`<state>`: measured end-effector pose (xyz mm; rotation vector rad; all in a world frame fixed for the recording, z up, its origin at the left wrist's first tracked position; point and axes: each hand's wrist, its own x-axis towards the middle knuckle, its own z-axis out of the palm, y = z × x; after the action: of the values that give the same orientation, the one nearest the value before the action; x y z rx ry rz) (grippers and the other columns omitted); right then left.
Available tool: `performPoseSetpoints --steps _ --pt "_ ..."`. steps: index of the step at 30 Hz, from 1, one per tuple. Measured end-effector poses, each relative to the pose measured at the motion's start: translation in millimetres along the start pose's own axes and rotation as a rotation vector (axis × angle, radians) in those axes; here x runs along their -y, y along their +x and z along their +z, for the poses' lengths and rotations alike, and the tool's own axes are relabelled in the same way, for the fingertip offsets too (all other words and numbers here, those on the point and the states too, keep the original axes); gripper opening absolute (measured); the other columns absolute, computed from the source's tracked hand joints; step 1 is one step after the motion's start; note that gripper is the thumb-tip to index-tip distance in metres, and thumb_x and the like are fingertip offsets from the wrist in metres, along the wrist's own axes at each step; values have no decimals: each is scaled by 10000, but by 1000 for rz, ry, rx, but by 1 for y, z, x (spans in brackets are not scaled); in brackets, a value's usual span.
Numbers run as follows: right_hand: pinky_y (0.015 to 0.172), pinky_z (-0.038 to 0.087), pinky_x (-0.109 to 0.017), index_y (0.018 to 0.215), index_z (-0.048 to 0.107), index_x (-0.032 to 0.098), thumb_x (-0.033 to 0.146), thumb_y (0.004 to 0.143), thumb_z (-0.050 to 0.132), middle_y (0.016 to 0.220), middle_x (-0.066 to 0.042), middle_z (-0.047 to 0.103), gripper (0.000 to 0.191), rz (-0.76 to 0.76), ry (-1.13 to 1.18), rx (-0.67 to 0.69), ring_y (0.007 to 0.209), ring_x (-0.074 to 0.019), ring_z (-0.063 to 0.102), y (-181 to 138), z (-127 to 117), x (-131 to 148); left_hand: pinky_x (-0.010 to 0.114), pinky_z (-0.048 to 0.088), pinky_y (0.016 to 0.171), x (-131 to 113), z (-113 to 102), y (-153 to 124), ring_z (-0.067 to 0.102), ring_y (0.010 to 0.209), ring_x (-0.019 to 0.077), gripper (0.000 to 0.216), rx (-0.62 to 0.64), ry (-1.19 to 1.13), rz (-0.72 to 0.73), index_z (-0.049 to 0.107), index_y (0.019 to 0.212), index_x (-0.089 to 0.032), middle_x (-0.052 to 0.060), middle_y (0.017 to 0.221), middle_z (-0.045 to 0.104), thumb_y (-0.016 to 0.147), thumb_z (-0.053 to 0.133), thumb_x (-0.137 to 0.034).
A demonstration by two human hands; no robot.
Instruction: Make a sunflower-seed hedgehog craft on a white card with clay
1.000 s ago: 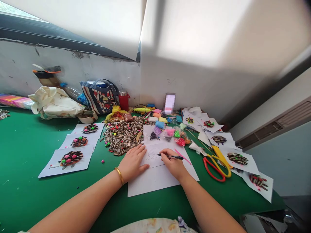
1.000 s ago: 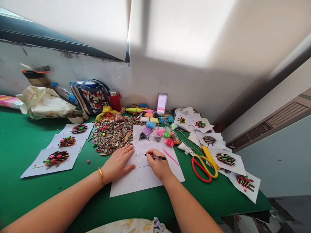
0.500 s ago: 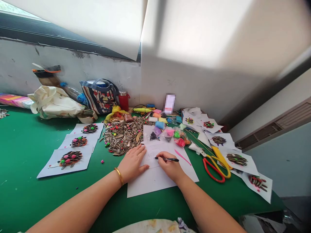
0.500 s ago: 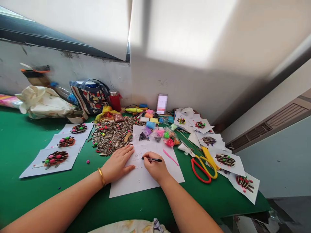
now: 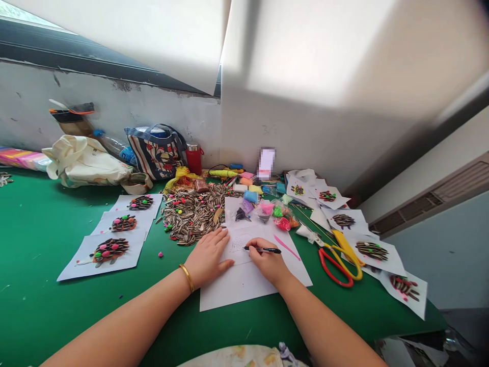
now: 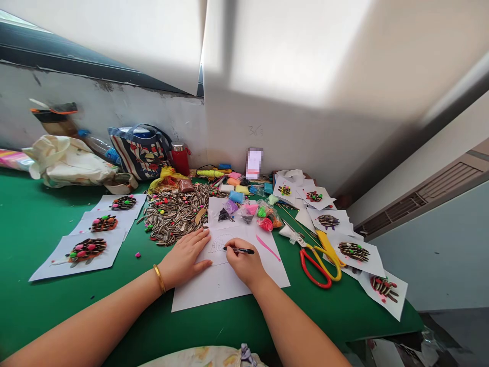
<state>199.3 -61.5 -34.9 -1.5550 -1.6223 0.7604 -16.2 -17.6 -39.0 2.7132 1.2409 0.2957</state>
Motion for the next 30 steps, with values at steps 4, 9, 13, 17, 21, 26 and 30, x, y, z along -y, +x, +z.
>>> performPoseSetpoints --steps 4,9,13,17,21,26,30 --pt "723 465 -284 886 676 223 250 829 486 837 -5 691 200 -13 -24 4 763 -170 611 0 0 0 458 263 1155 0 0 0 308 1413 286 678 1 -4 0 473 1389 -169 102 1513 388 825 596 -526" --pt "708 461 -283 863 670 219 246 822 487 814 -5 686 190 -3 -16 -4 757 -172 609 1 0 -1 462 264 1152 0 -1 0 312 1412 286 668 0 -14 -2 476 1386 -178 104 1511 392 826 597 -522" --pt "705 465 -285 883 665 224 259 830 479 834 -4 688 196 28 14 -15 758 -173 609 2 -1 -2 459 265 1150 0 0 0 311 1412 285 670 -5 -10 0 469 1390 -182 102 1510 395 824 599 -516" --pt "719 466 -286 895 665 228 267 834 483 848 -3 691 196 25 9 -15 774 -176 611 2 -2 -2 458 260 1150 2 2 0 306 1415 283 669 -15 -14 8 470 1387 -184 101 1510 395 822 600 -519" --pt "717 462 -282 896 668 228 261 830 484 839 0 691 198 24 -5 -6 762 -170 609 2 -1 -1 458 259 1151 1 1 0 308 1414 283 662 -17 -18 8 473 1386 -191 102 1508 398 824 599 -518" --pt "687 456 -276 867 664 221 256 823 479 806 -3 682 194 25 -3 -15 743 -171 601 2 -2 -1 455 256 1154 0 0 1 303 1416 283 664 0 -22 -3 474 1387 -183 106 1511 391 824 600 -513" --pt "669 455 -276 858 661 218 259 819 472 786 -5 678 197 45 6 -38 727 -173 599 1 -3 -2 453 245 1159 1 1 0 295 1420 280 662 -9 -34 -1 469 1389 -195 101 1516 385 822 601 -511"
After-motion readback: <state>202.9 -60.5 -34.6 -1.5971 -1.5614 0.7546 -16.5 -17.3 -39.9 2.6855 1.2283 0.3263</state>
